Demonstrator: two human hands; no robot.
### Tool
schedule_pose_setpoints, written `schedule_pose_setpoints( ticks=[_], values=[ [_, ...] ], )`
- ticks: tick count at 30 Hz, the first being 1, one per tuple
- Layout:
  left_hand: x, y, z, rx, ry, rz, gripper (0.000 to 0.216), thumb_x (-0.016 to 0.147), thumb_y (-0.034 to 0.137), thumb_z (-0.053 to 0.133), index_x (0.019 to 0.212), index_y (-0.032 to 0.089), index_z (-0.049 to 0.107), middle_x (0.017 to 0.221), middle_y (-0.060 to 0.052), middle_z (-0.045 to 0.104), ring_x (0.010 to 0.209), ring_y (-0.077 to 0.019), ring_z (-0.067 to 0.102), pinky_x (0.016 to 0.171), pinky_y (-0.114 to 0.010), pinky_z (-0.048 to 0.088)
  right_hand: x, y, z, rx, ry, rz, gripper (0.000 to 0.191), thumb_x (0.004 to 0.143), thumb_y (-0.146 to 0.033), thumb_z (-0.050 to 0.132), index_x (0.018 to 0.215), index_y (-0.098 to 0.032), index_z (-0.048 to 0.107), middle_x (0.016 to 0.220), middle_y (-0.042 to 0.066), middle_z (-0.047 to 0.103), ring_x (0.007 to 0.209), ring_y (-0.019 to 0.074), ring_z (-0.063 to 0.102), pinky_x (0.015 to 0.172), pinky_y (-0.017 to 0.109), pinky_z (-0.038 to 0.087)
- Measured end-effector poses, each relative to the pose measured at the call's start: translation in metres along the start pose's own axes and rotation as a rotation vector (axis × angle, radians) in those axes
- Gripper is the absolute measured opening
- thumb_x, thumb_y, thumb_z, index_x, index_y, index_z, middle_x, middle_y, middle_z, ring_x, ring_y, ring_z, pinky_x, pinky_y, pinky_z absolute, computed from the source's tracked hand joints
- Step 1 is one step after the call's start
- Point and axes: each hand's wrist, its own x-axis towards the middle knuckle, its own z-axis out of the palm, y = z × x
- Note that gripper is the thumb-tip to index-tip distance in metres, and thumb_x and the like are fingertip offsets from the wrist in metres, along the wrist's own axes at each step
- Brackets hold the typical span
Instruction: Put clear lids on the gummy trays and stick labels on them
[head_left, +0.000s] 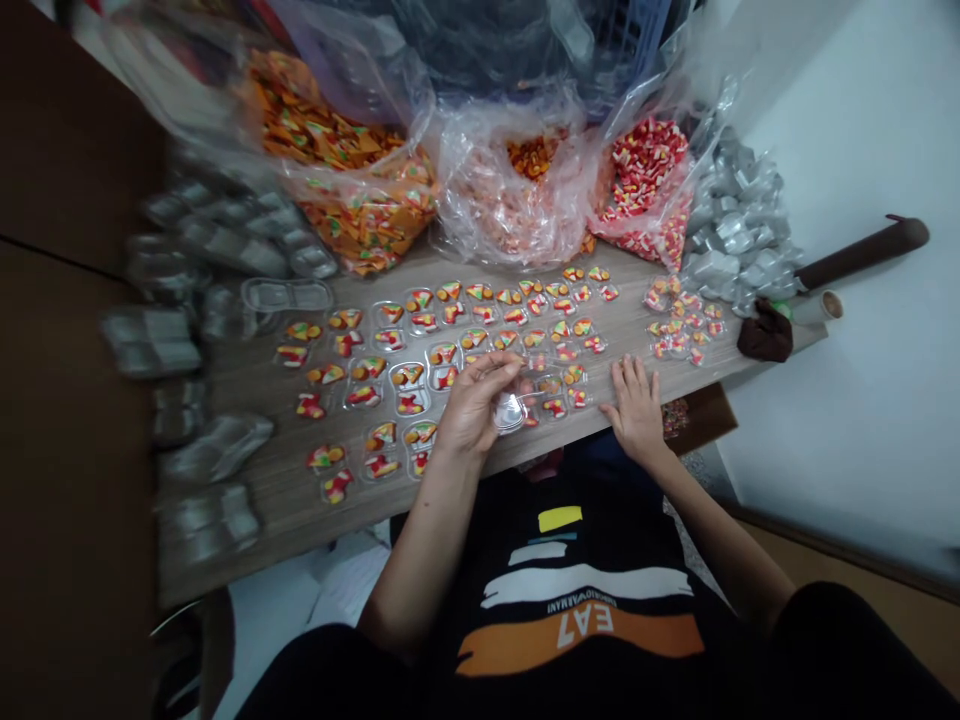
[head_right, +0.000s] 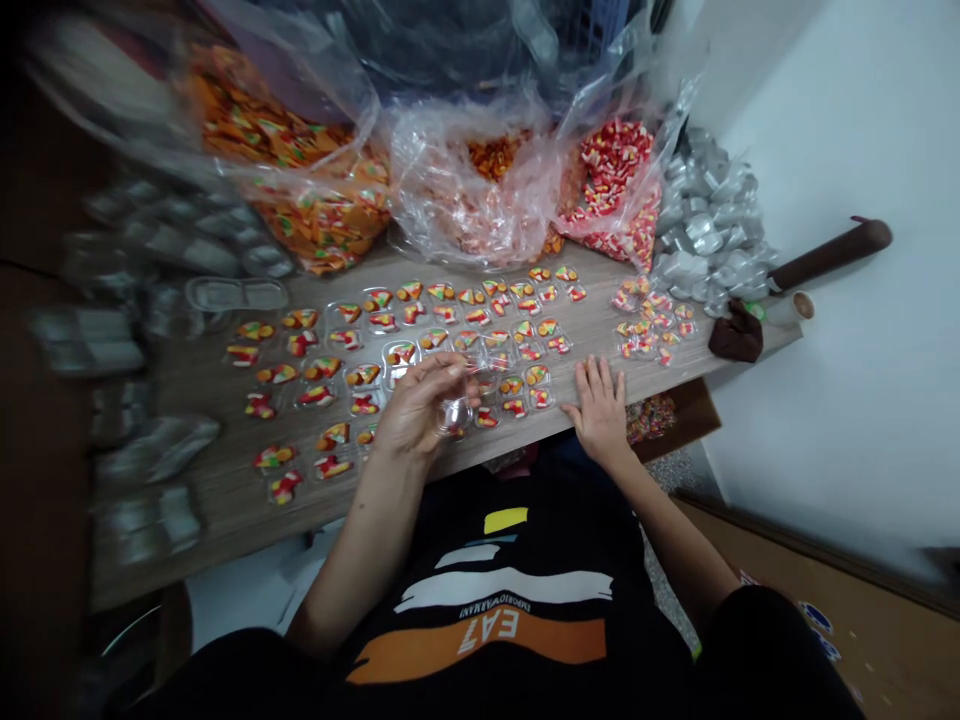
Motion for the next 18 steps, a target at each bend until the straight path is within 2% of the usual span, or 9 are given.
schedule_pose_setpoints(
  ticks=[7, 11, 15, 18],
  values=[
    [-0.009, 0.004, -0.001, -0.004, 0.007, 0.026, 0.025, 0.064, 0.025, 0.082, 0.080, 0.016, 0.064, 0.057, 0.002, 0.065, 0.047, -0.0136, 0.062, 0.046, -0.023, 0.053, -0.001, 0.003, 0.001, 0.025, 0.007, -0.007, 0.065, 0.104, -0.046, 0.031, 0.160, -0.014, 0.021, 0.167, 0.015, 0.023, 0.157, 0.0297, 0.011, 0.124, 0.059, 0.008],
    [-0.017, 0.007, -0.004, -0.003, 0.011, 0.027, 0.026, 0.063, 0.026, 0.082, 0.079, 0.017, 0.063, 0.057, 0.002, 0.065, 0.047, -0.0137, 0.062, 0.045, -0.022, 0.051, -0.002, 0.004, -0.006, 0.121, 0.039, 0.046, 0.065, 0.105, -0.047, 0.028, 0.161, -0.017, 0.018, 0.166, 0.014, 0.027, 0.156, 0.0280, 0.016, 0.122, 0.056, 0.018],
    [-0.023, 0.009, -0.006, -0.016, 0.015, 0.022, 0.028, 0.061, 0.026, 0.083, 0.078, 0.017, 0.063, 0.059, 0.002, 0.066, 0.048, -0.0132, 0.061, 0.046, -0.023, 0.053, 0.005, 0.000, -0.011, 0.104, 0.106, 0.185, 0.059, 0.103, -0.044, 0.034, 0.154, -0.015, 0.037, 0.158, 0.016, 0.042, 0.138, 0.0337, 0.040, 0.112, 0.054, 0.034],
    [-0.024, 0.008, -0.007, -0.023, 0.019, 0.024, 0.031, 0.059, 0.027, 0.084, 0.078, 0.016, 0.063, 0.056, 0.002, 0.065, 0.046, -0.0135, 0.060, 0.045, -0.024, 0.052, 0.015, 0.001, -0.015, 0.098, 0.125, 0.181, 0.048, 0.101, -0.033, 0.038, 0.142, -0.014, 0.053, 0.146, 0.016, 0.054, 0.121, 0.0323, 0.050, 0.105, 0.049, 0.040]
  ],
)
